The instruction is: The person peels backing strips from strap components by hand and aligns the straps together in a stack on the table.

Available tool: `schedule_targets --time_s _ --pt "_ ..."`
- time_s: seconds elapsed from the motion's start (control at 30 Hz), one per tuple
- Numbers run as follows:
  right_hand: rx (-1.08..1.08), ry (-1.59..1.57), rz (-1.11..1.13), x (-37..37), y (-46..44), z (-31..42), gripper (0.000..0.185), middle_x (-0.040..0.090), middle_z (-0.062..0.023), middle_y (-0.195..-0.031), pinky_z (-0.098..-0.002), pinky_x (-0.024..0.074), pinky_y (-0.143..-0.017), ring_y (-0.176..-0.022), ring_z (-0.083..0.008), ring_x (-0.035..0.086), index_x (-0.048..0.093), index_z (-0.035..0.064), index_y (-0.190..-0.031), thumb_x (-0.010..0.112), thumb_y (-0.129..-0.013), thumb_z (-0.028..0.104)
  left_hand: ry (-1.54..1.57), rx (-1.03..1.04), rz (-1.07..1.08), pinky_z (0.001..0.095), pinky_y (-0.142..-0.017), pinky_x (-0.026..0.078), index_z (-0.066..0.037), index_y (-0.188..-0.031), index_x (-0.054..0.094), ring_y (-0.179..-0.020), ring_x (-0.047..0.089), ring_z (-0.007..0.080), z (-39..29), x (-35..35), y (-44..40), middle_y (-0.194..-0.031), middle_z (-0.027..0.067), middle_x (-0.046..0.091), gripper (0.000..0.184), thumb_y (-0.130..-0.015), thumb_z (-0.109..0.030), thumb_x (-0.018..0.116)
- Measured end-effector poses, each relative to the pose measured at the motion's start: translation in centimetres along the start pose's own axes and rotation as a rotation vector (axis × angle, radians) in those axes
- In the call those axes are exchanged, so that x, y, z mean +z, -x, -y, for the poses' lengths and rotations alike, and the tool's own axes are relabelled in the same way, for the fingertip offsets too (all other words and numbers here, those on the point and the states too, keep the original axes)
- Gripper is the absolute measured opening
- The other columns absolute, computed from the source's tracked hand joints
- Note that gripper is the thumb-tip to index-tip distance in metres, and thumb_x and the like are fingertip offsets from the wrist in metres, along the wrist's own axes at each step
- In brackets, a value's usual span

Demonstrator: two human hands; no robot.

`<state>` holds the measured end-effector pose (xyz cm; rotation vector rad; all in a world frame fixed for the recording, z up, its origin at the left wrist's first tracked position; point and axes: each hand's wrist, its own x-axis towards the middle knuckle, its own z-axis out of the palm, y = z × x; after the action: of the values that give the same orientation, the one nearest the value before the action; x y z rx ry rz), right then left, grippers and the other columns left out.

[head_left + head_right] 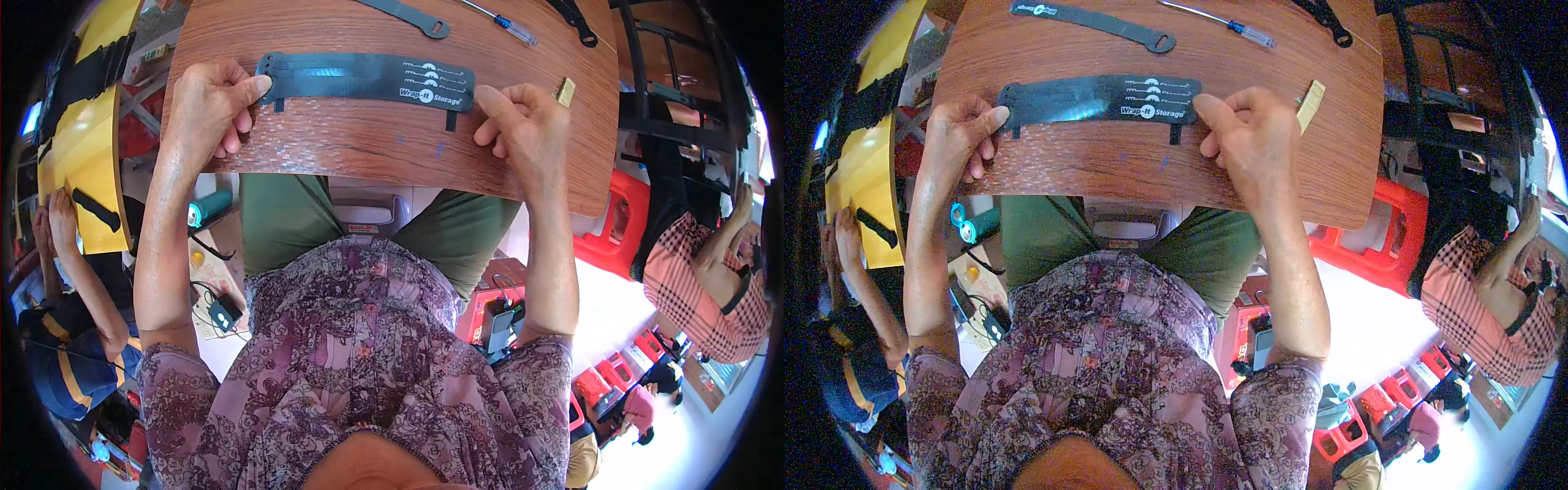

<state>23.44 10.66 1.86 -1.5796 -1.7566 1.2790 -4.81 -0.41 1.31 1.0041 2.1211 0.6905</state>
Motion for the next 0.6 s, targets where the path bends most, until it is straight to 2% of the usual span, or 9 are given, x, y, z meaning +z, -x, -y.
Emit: schedule_targets --time_s 0.03,0.1,0.2,0.4,0.5,0.53,0.57,0.6 --pt "-0.002 -0.003 0.0 0.1 -0.3 -0.3 0.017 0.063 -0.01 -0.056 -0.0257 0.0429 -0.043 -0.045 -0.0118 0.055 0.06 -0.003 -0.077 0.065 -0.081 0.013 -0.017 -0.004 -0.001 0.024 -0.032 0.034 -0.003 -0.074 0.062 -0.035 0.048 0.008 0.1 0.0 -0.1 -0.05 0.0016 0.056 0.026 -0.086 -0.026 0.067" --pt "-0.109 0.21 0.008 0.3 -0.9 -0.9 0.021 0.061 -0.0097 -0.052 -0.0318 0.0465 -0.049 -0.046 -0.0162 0.058 0.06 -0.0014 -0.071 0.067 -0.079 0.017 -0.022 -0.009 0.006 0.0239 -0.031 0.034 -0.003 -0.074 0.062 -0.035 0.049 0.0081 0.1 0.0 -0.1 -0.05 0.0017 0.057 0.026 -0.086 -0.026 0.067" --pt "-0.066 0.349 0.001 0.5 -1.1 -0.2 0.025 0.06 -0.01 -0.049 -0.036 0.0488 -0.056 -0.048 -0.0213 0.061 0.06 0.0004 -0.066 0.067 -0.078 0.021 -0.024 -0.03 0.015 0.0241 -0.031 0.034 -0.002 -0.076 0.061 -0.035 0.049 0.0086 0.1 0.0 -0.3 -0.051 0.0023 0.057 0.025 -0.085 -0.024 0.067" --pt "-0.103 0.412 0.023 0.3 -1.9 -0.7 0.026 0.06 -0.0108 -0.05 -0.0369 0.0498 -0.059 -0.05 -0.0237 0.062 0.06 0.0019 -0.065 0.067 -0.078 0.023 0.057 0.003 -0.016 0.0264 -0.028 0.034 0.001 -0.084 0.055 -0.036 0.05 0.0119 -0.8 -0.2 0.1 -0.054 0.006 0.057 0.021 -0.085 -0.017 0.066" --pt "-0.121 0.359 0.065 0.1 -2.3 -0.7 0.025 0.059 -0.0096 -0.049 -0.034 0.0465 -0.05 -0.047 -0.0185 0.059 0.059 0.0017 -0.065 0.067 -0.079 0.02 0.096 -0.007 0.008 0.027 -0.028 0.034 0.001 -0.084 0.056 -0.035 0.051 0.0129 -0.2 -1.0 -0.5 -0.056 0.0081 0.06 0.019 -0.089 -0.017 0.06" --pt "-0.082 0.332 0.085 0.0 -2.3 -0.7 0.024 0.058 -0.0089 -0.049 -0.0324 0.0445 -0.046 -0.046 -0.0161 0.058 0.059 0.0018 -0.066 0.067 -0.08 0.019 0.195 -0.009 0.081 0.0268 -0.028 0.035 0.001 -0.084 0.056 -0.036 0.052 0.0133 0.0 -1.4 -0.6 -0.057 0.0092 0.06 0.019 -0.091 -0.017 0.056" --pt "-0.094 0.244 0.134 -0.3 -2.5 -1.1 0.022 0.057 -0.0074 -0.05 -0.0278 0.0385 -0.04 -0.043 -0.0122 0.052 0.059 0.0017 -0.069 0.066 -0.082 0.018 0.297 -0.006 0.157 0.0266 -0.027 0.036 0.001 -0.085 0.056 -0.036 0.053 0.0137 0.2 -1.7 -0.8 -0.058 0.0104 0.061 0.019 -0.093 -0.016 0.053" --pt "-0.112 0.236 0.147 -0.5 -2.6 -1.2 0.022 0.057 -0.0074 -0.05 -0.0278 0.0385 -0.04 -0.043 -0.0122 0.052 0.059 0.0017 -0.069 0.066 -0.082 0.018 0.293 -0.009 0.134 0.0266 -0.027 0.036 0.001 -0.085 0.056 -0.036 0.053 0.0137 0.7 -1.8 -1.2 -0.058 0.0104 0.061 0.019 -0.093 -0.016 0.053"
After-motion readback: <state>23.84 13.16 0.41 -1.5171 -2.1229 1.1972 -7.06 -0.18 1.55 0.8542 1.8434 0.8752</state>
